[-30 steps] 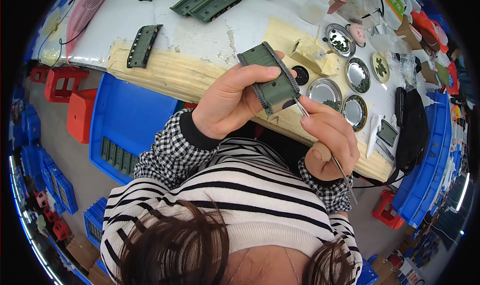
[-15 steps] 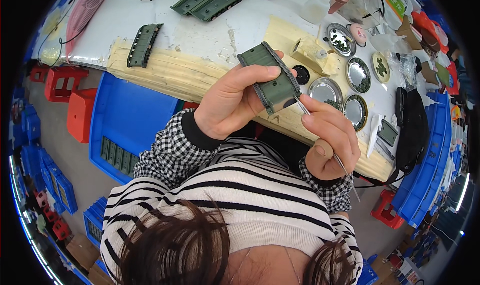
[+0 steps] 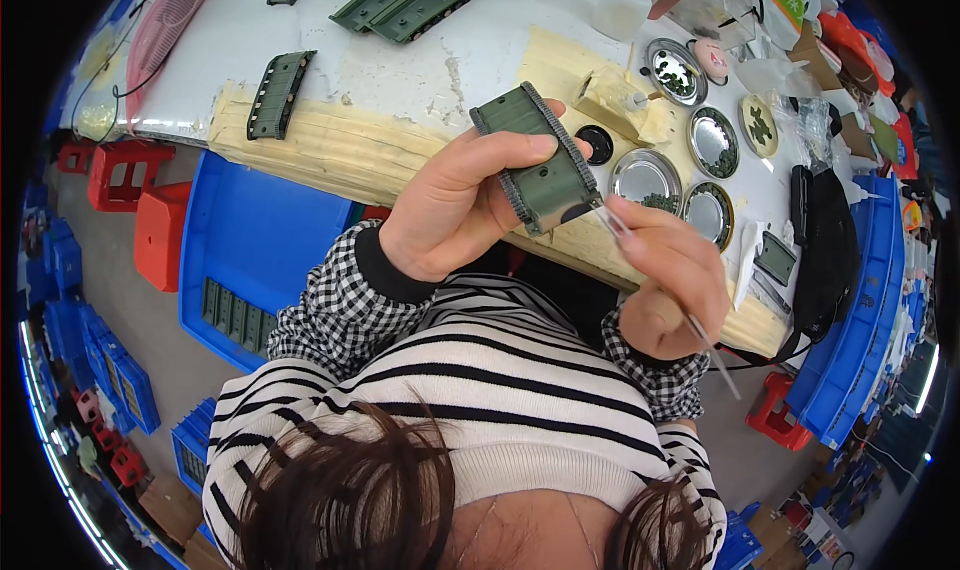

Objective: Assembling small plastic components onto a toy tank chassis using an applicator tool.

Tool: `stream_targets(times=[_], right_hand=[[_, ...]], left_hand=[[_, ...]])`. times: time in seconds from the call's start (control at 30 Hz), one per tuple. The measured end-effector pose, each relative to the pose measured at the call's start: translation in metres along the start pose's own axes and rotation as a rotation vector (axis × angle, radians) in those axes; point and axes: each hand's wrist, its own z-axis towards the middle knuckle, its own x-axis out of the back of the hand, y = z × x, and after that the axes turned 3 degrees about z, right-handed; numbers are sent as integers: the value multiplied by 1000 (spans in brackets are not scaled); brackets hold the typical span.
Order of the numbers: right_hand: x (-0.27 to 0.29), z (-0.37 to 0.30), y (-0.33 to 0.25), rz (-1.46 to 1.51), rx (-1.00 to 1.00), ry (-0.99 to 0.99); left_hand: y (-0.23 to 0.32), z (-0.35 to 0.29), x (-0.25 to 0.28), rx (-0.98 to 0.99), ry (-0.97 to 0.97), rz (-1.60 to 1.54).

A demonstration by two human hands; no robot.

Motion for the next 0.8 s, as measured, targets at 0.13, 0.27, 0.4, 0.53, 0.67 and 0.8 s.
stream_targets(times=[0.13, 0.27, 0.4, 0.53, 0.67, 0.8], right_hand=[[15, -11, 16, -1, -90, 320], [37, -28, 32, -154, -453, 189], [40, -37, 40, -250, -476, 56], [40, -35, 41, -308, -465, 11], [39, -35, 41, -328, -482, 2], [40, -34, 41, -331, -470, -11]], left_hand=[[6, -3, 2, -32, -4, 123], [5, -3, 9, -70, 41, 265], [1, -3, 10, -55, 31, 274], [-1, -2, 5, -48, 43, 272], [-4, -4, 3, -106, 53, 397], [-11, -6, -2, -217, 5, 458]])
